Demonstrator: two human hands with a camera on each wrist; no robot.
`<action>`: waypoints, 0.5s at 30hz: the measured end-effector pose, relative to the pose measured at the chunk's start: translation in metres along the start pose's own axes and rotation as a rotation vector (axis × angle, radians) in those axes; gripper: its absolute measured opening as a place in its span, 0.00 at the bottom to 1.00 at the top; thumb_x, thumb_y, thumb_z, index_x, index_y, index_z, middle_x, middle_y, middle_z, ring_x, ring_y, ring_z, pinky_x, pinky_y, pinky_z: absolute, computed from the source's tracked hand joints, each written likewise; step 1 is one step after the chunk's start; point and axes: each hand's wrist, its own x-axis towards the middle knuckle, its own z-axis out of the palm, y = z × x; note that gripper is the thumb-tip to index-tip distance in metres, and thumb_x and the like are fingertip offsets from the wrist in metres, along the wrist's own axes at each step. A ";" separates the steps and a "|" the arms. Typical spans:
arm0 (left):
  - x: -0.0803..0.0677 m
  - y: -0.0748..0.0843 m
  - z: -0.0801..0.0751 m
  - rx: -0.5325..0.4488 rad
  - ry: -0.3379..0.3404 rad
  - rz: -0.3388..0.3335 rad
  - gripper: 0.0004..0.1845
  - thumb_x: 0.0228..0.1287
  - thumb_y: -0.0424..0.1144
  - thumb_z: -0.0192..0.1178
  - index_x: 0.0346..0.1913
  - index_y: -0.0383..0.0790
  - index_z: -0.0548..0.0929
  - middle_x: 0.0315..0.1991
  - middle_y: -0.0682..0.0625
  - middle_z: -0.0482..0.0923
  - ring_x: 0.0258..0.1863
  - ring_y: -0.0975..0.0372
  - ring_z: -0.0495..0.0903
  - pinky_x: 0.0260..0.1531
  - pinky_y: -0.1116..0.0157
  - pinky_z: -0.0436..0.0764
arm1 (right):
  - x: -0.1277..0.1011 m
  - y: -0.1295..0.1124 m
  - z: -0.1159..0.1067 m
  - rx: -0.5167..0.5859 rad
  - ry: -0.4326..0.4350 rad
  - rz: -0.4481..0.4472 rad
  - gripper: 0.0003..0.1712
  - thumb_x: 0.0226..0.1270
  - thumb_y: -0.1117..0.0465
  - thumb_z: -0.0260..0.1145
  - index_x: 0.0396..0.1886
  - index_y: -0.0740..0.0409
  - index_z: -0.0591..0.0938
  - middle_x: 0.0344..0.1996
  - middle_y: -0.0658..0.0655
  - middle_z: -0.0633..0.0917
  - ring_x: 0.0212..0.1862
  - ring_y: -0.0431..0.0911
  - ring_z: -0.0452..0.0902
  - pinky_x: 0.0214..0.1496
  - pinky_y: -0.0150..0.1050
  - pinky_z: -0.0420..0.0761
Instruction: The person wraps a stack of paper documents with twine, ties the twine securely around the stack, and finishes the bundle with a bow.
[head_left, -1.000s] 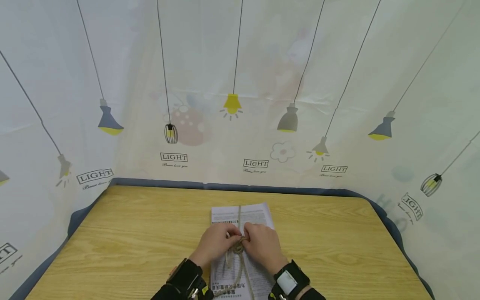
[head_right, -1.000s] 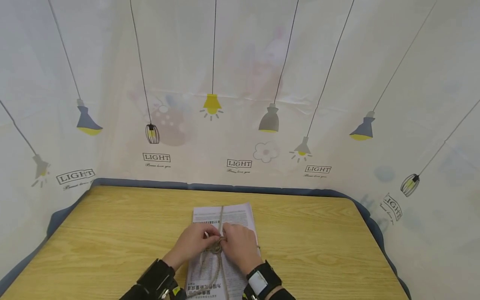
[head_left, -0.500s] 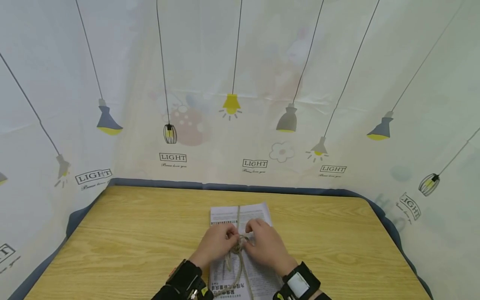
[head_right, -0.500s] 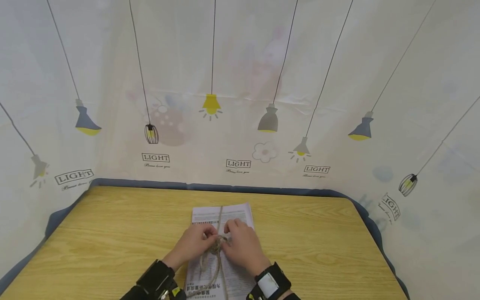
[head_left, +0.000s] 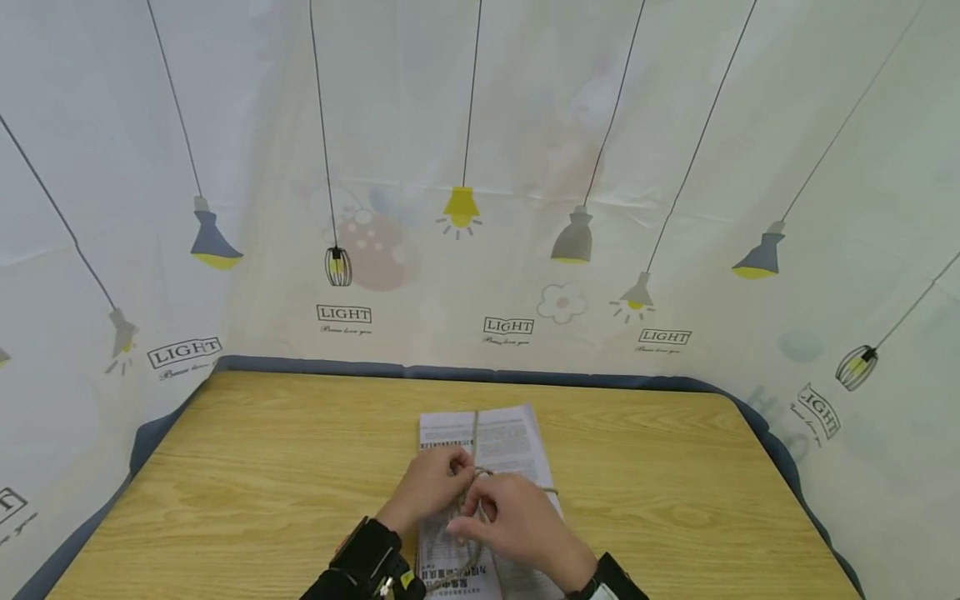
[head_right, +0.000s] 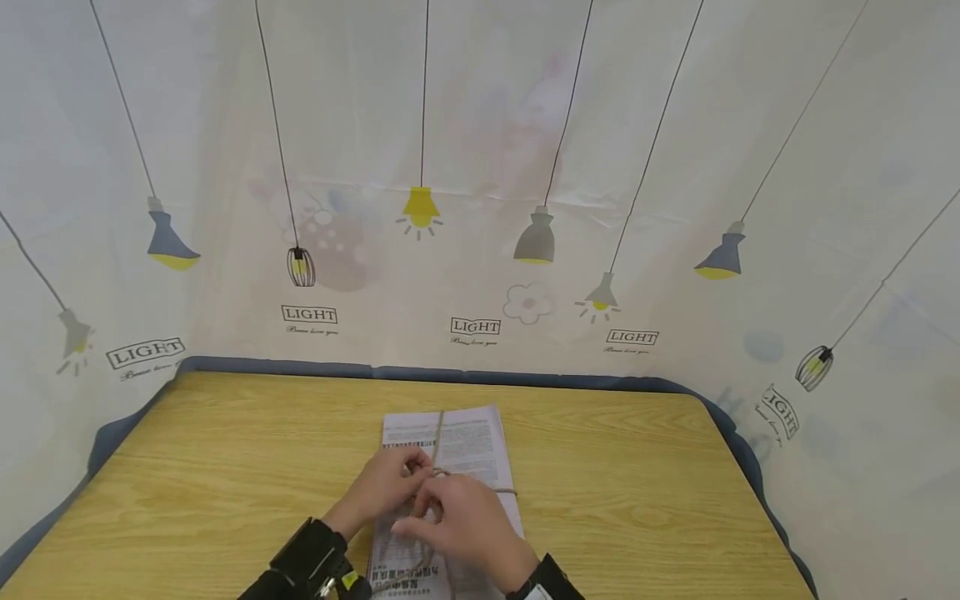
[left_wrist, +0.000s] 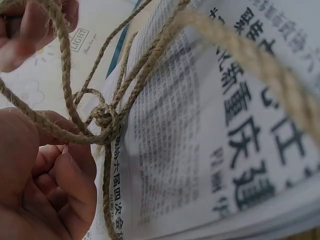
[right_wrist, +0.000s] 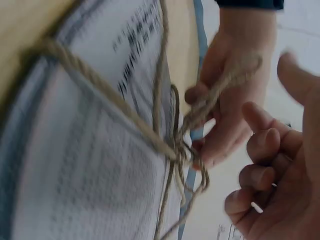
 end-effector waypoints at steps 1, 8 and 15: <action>0.000 0.000 0.000 -0.002 -0.001 0.001 0.06 0.68 0.38 0.58 0.34 0.45 0.83 0.26 0.56 0.79 0.21 0.69 0.71 0.23 0.71 0.69 | -0.002 -0.002 0.002 0.000 -0.022 0.007 0.18 0.58 0.36 0.67 0.29 0.44 0.81 0.17 0.43 0.74 0.19 0.29 0.61 0.24 0.25 0.64; -0.001 0.000 0.000 -0.004 -0.005 -0.011 0.06 0.68 0.38 0.57 0.33 0.45 0.82 0.25 0.57 0.78 0.20 0.69 0.70 0.21 0.71 0.68 | -0.006 -0.010 0.011 -0.091 -0.109 0.042 0.13 0.61 0.44 0.70 0.28 0.44 0.77 0.21 0.40 0.75 0.23 0.30 0.64 0.26 0.27 0.67; -0.001 -0.002 0.001 -0.026 -0.029 -0.058 0.06 0.68 0.40 0.56 0.33 0.46 0.81 0.25 0.57 0.77 0.20 0.68 0.71 0.20 0.72 0.68 | -0.007 -0.005 0.005 0.024 -0.025 0.080 0.20 0.71 0.48 0.61 0.19 0.47 0.72 0.11 0.40 0.61 0.15 0.32 0.54 0.21 0.26 0.58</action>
